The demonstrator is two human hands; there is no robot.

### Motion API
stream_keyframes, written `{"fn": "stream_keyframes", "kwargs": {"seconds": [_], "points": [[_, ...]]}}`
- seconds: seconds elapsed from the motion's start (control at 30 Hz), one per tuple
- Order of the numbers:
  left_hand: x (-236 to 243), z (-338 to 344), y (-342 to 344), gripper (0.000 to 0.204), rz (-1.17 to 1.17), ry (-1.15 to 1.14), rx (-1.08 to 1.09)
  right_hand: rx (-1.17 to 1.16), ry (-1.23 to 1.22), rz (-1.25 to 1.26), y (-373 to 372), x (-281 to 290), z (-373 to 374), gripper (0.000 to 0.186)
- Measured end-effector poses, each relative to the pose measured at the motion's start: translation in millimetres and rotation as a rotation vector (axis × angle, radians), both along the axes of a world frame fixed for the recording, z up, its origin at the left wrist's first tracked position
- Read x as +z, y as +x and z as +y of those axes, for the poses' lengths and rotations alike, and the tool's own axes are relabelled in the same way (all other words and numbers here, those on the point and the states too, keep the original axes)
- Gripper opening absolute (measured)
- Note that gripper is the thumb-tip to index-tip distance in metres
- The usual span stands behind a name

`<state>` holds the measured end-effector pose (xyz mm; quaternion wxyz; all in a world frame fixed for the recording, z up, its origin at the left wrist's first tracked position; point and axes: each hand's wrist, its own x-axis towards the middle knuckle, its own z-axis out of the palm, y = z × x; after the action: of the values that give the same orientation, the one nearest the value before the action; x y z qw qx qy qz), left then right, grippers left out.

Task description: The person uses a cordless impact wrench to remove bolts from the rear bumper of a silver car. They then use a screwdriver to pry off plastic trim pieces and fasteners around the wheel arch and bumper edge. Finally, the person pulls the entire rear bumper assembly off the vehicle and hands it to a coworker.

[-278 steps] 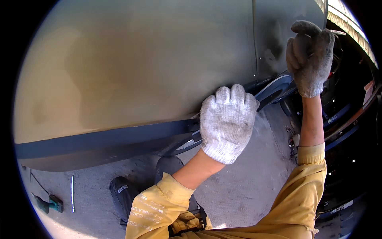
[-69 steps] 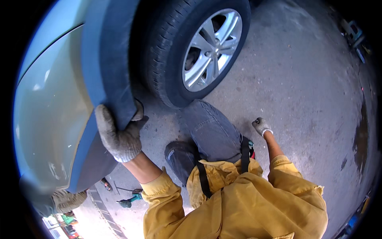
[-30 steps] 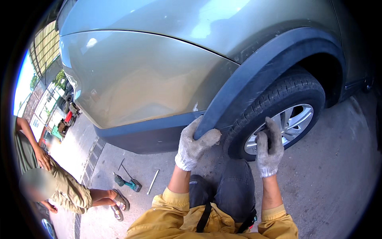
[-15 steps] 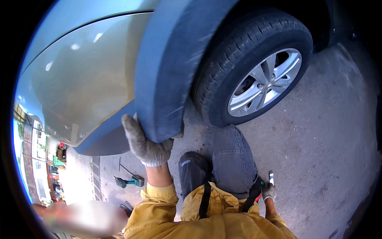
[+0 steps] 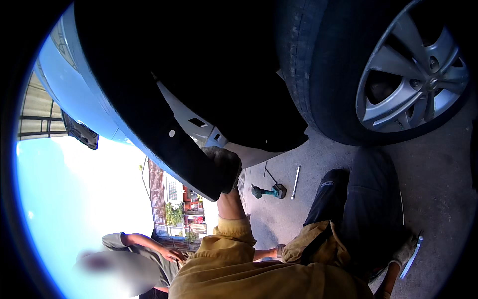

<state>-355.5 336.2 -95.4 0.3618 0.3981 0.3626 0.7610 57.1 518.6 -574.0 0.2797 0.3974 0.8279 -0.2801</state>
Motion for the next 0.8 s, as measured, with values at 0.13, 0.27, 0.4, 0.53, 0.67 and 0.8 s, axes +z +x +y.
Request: {"fn": "stream_keyframes", "kwargs": {"seconds": [0.13, 0.27, 0.4, 0.53, 0.67, 0.8], "points": [[-5.7, 5.7, -21.0, 0.028, -0.106, 0.101, -0.251, 0.089, -0.055, 0.204, 23.0, -19.0, 2.7, 0.049], [-7.4, -13.7, -40.4, 0.03, -0.127, 0.083, -0.518, -0.009, -0.116, 0.217, 6.6, 5.9, 15.2, 0.054], [-2.9, -28.8, -31.3, 0.029, -0.074, 0.063, -0.407, -0.063, -0.098, 0.172, -5.4, 3.9, 20.5, 0.056], [0.5, -28.8, -33.1, 0.031, -0.058, 0.052, -0.31, -0.076, -0.123, 0.234, 4.1, -13.4, 16.7, 0.059], [-2.1, -40.7, -42.6, 0.033, -0.044, 0.101, -0.493, -0.164, -0.324, 0.332, -25.4, 7.4, 26.3, 0.053], [1.8, -35.9, -48.8, 0.032, -0.038, 0.023, -0.564, -0.254, -0.169, 0.5, -19.2, -2.2, 38.2, 0.044]]}}
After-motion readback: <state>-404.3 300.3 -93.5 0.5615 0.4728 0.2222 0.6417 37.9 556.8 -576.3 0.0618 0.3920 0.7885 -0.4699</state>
